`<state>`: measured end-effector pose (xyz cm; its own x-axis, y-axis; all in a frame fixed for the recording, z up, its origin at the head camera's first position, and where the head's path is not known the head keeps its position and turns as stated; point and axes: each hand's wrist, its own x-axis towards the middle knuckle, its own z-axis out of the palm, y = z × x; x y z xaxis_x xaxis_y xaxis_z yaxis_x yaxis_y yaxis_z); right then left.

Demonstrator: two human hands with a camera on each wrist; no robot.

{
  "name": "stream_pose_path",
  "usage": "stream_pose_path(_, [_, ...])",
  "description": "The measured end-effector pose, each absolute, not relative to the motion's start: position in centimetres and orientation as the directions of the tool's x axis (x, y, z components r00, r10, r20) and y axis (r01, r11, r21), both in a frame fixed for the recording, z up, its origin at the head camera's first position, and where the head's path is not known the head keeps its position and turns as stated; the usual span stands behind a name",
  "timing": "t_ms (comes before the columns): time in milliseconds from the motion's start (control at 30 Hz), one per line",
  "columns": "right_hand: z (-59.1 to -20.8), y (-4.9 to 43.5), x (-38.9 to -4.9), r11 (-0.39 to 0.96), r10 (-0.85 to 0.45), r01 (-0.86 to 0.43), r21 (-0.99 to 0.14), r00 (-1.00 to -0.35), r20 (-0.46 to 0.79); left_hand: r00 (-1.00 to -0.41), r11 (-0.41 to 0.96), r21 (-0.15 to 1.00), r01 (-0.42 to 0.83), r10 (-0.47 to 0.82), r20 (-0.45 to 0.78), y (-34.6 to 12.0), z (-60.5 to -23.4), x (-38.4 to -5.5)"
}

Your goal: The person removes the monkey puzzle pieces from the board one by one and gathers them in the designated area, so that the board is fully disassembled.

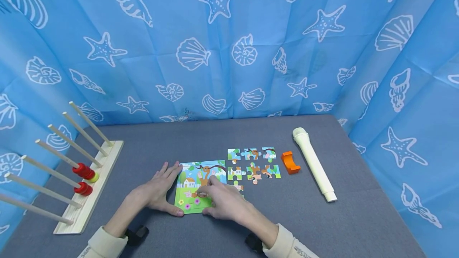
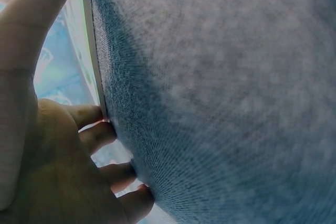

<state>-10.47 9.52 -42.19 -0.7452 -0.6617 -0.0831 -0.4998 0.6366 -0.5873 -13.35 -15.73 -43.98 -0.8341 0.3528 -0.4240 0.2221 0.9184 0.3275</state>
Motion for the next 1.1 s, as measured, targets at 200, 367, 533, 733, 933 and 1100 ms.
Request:
stream_pose_path(200, [-42.1, 8.6, -10.3, 0.667, -0.662, -0.523, -0.53, -0.743, -0.099, -0.829, 0.915, 0.332, 0.231, 0.364, -0.424, -15.8, -43.9, -13.4])
stream_pose_path(367, [-42.2, 8.0, -10.3, 0.685, -0.659, -0.516, -0.515, -0.739, -0.136, -0.828, 0.913, 0.331, 0.238, 0.369, -0.422, -15.8, -43.9, -13.4])
stream_pose_path(533, [-42.3, 7.7, -10.3, 0.698, -0.662, -0.531, -0.481, -0.735, -0.148, -0.829, 0.914, 0.331, 0.234, 0.366, -0.423, -15.7, -43.8, -13.4])
stream_pose_path(733, [-42.2, 7.6, -10.3, 0.706, -0.663, -0.546, -0.451, -0.733, -0.151, -0.833, 0.914, 0.33, 0.235, 0.364, -0.416, -15.7, -43.8, -13.4])
stream_pose_path(933, [-42.1, 7.6, -10.2, 0.706, -0.653, -0.526, -0.473, -0.743, -0.147, -0.835, 0.916, 0.328, 0.229, 0.358, -0.417, -15.6, -43.9, -13.3])
stream_pose_path(1100, [-42.2, 7.6, -10.2, 0.705, -0.647, -0.512, -0.491, -0.748, -0.149, -0.834, 0.918, 0.325, 0.227, 0.356, -0.422, -15.7, -43.9, -13.4])
